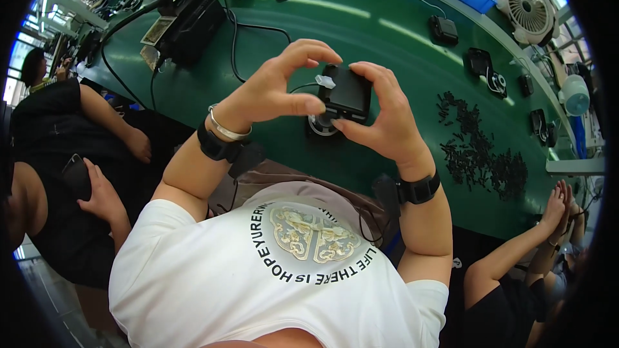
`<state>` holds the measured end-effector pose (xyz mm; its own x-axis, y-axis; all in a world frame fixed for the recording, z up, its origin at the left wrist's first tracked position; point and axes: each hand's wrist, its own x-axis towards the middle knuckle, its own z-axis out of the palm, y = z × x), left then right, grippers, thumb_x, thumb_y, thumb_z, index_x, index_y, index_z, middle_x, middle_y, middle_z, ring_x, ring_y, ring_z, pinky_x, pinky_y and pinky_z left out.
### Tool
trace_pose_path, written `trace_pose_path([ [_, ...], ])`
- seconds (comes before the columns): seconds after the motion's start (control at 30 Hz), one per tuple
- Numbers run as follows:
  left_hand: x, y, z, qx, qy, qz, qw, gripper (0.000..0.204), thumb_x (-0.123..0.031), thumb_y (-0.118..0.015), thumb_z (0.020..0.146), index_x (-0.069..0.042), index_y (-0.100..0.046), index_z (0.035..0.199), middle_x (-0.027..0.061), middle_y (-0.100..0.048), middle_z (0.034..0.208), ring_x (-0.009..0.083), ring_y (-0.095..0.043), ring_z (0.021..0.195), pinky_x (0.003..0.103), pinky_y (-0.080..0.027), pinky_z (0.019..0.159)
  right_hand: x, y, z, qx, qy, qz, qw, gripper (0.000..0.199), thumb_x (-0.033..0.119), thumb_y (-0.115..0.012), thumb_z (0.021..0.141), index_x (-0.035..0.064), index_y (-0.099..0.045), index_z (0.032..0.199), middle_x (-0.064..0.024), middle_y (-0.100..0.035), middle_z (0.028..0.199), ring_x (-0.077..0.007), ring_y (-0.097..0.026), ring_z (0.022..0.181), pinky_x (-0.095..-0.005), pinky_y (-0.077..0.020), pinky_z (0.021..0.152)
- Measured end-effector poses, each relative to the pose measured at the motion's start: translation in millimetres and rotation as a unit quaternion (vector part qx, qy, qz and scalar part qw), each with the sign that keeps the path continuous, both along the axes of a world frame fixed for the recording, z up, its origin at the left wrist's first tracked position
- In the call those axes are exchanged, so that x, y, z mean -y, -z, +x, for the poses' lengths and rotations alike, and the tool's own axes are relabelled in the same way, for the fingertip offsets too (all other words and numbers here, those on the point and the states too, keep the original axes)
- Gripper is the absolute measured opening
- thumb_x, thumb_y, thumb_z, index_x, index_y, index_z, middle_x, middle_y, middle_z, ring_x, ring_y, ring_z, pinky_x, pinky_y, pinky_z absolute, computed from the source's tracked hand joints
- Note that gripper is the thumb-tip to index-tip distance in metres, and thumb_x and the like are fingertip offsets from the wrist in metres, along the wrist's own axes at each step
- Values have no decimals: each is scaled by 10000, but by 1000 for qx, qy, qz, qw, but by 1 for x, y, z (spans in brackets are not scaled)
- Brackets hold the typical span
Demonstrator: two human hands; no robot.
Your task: The person assembles a speaker by fitting a housing over a driver, threading the wire through a hole, and inserting screws into the housing by hand before repeating the process.
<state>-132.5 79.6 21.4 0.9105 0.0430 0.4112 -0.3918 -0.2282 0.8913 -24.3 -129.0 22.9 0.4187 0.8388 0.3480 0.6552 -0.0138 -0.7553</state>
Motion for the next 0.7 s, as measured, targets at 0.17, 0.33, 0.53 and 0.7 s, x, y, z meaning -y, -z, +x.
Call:
trace_pose_path([
  [0.17, 12, 1, -7, 25, -39, 141, 989, 223, -132, -772, 837, -44, -702, 1030, 68, -610, 1015, 168, -623, 865, 283, -510, 706, -3, 1, -7, 36, 30, -1, 999, 742, 136, -848, 612, 19, -547, 1280, -162, -575, 1249, -331, -554, 1168, -398, -492, 972],
  [0.33, 5, -4, -1, -18, -49, 109, 993, 90, -125, -737, 871, -48, -700, 896, 94, -630, 924, 203, -632, 781, 320, -520, 696, -5, 3, -6, 62, 35, -49, 996, 759, 96, -816, 617, 20, -525, 1314, -163, -553, 1284, -335, -550, 1173, -393, -470, 992],
  [0.53, -1, 4, -1, -35, 2, -161, 986, 152, -91, -726, 892, -17, -669, 1011, 68, -617, 972, 140, -627, 802, 263, -528, 704, -6, 6, -8, 68, 6, -98, 993, 736, 113, -818, 614, 27, -536, 1289, -168, -554, 1264, -352, -548, 1154, -409, -484, 967],
  [0.7, 6, 19, -6, -92, 26, -406, 909, 433, -79, -760, 865, 0, -555, 1238, 75, -605, 1023, 112, -621, 832, 234, -540, 746, -4, 8, -13, 51, 16, -136, 989, 712, 138, -821, 617, 23, -545, 1264, -172, -558, 1251, -354, -550, 1148, -410, -488, 957],
])
